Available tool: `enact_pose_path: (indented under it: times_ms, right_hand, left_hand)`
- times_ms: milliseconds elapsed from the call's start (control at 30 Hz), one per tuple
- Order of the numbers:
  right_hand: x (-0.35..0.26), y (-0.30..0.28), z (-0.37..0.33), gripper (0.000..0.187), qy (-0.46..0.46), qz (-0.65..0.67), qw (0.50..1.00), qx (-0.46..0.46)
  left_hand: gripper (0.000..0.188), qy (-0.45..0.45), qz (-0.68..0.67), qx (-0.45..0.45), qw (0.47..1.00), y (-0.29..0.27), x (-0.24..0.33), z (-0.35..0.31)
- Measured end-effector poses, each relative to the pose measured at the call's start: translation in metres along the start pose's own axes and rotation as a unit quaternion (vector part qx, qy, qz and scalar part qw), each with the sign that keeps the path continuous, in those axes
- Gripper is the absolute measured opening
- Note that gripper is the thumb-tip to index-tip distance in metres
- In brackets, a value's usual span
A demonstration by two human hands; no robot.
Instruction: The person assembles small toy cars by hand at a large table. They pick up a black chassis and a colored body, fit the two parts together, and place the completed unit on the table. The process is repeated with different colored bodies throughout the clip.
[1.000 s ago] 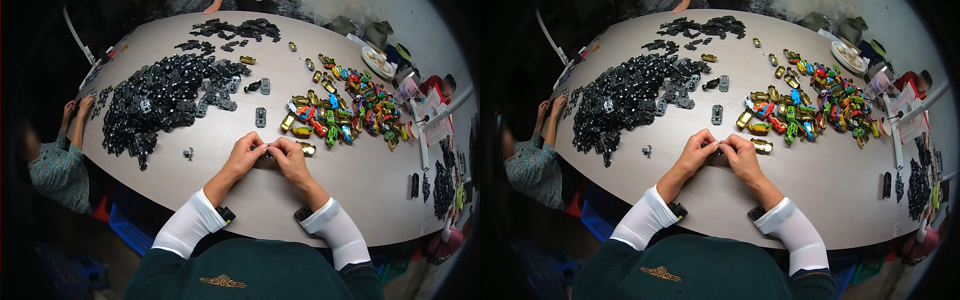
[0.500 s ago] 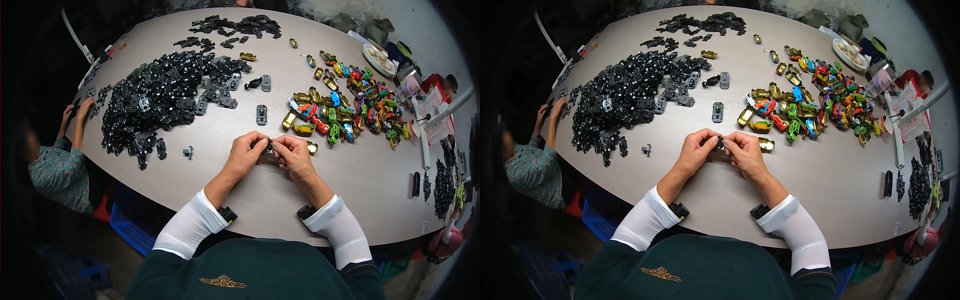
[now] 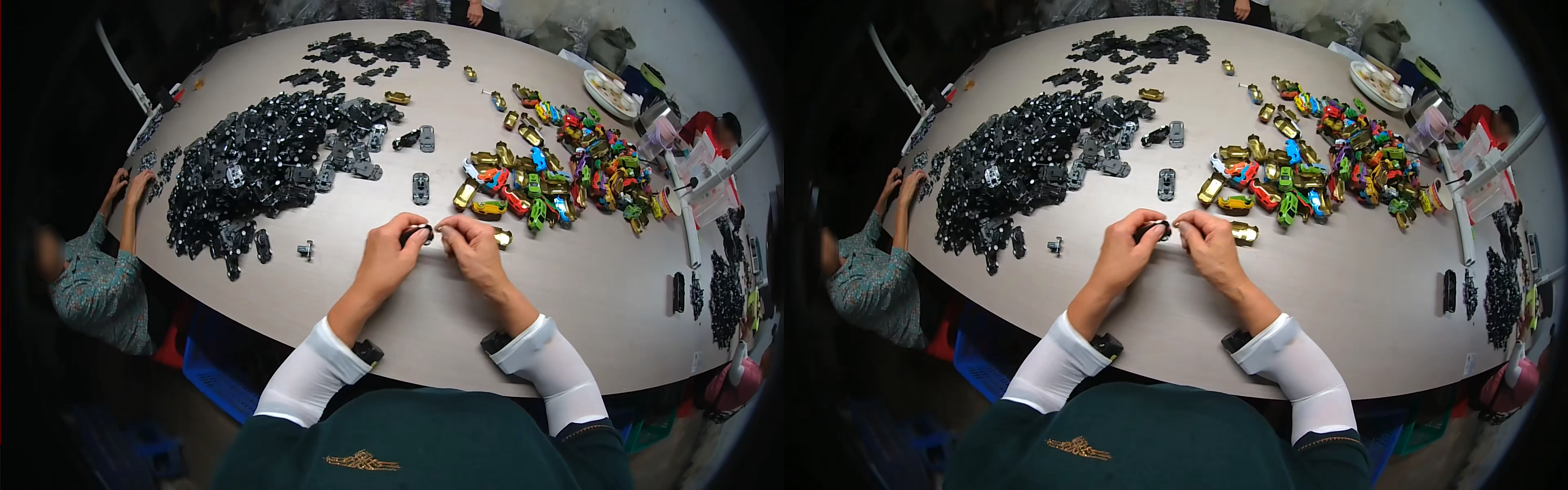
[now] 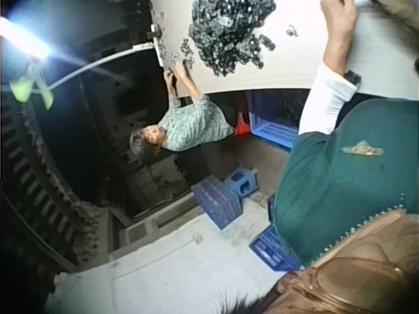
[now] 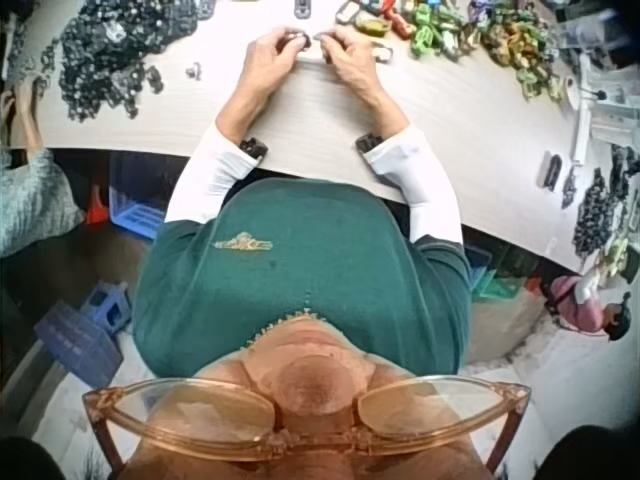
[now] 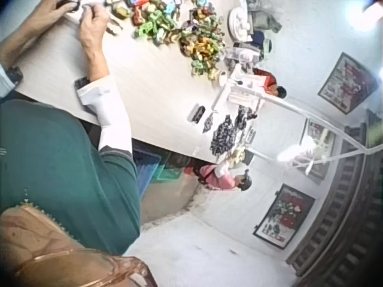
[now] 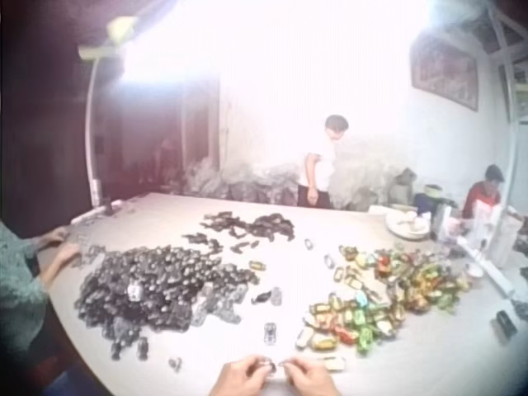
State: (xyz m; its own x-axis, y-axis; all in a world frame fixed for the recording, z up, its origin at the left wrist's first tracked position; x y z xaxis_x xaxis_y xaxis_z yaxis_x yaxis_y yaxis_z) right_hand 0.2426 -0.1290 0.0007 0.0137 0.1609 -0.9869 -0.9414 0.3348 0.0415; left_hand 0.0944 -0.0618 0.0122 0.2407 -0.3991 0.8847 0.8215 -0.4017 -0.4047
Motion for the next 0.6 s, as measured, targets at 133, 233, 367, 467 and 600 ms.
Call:
enact_pose_path:
  times_ms: [133,233,367,467,600]
  right_hand:
    - [-0.021,-0.039,0.02,0.016,-0.095,-0.007,0.993,0.075]
    - [-0.028,-0.07,0.025,0.032,-0.069,-0.181,0.978,0.073]
    - [-0.05,-0.063,0.016,0.025,-0.066,-0.446,0.893,-0.004]
    - [-0.05,-0.054,0.007,0.031,-0.017,-0.528,0.846,-0.066]
    - [-0.044,-0.048,0.0,0.036,0.017,-0.599,0.798,-0.068]
  left_hand:
    - [0.018,-0.056,-0.001,0.007,0.998,-0.071,0.018,-0.042]
    - [0.014,-0.142,0.035,0.1,0.984,-0.146,0.003,-0.105]
    - [0.013,-0.316,0.279,0.201,0.884,-0.242,-0.037,-0.229]
    - [0.026,-0.395,0.542,0.183,0.719,-0.277,-0.069,-0.314]
    - [0.031,-0.263,0.455,0.277,0.805,-0.274,-0.065,-0.295]
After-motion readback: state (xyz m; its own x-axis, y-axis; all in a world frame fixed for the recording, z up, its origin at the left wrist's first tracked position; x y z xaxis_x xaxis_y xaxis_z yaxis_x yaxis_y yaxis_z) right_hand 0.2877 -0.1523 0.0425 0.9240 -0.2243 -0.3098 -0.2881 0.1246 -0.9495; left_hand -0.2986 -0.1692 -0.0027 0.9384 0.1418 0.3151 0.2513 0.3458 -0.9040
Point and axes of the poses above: each hand's wrist, its own z-axis towards the middle knuckle, its own y-axis out of the palm, x = y × z, the point moved 4 cm from there along z, towards the middle knuckle, and after that the axes turned 9 degrees about z, right-handed, at the moved point
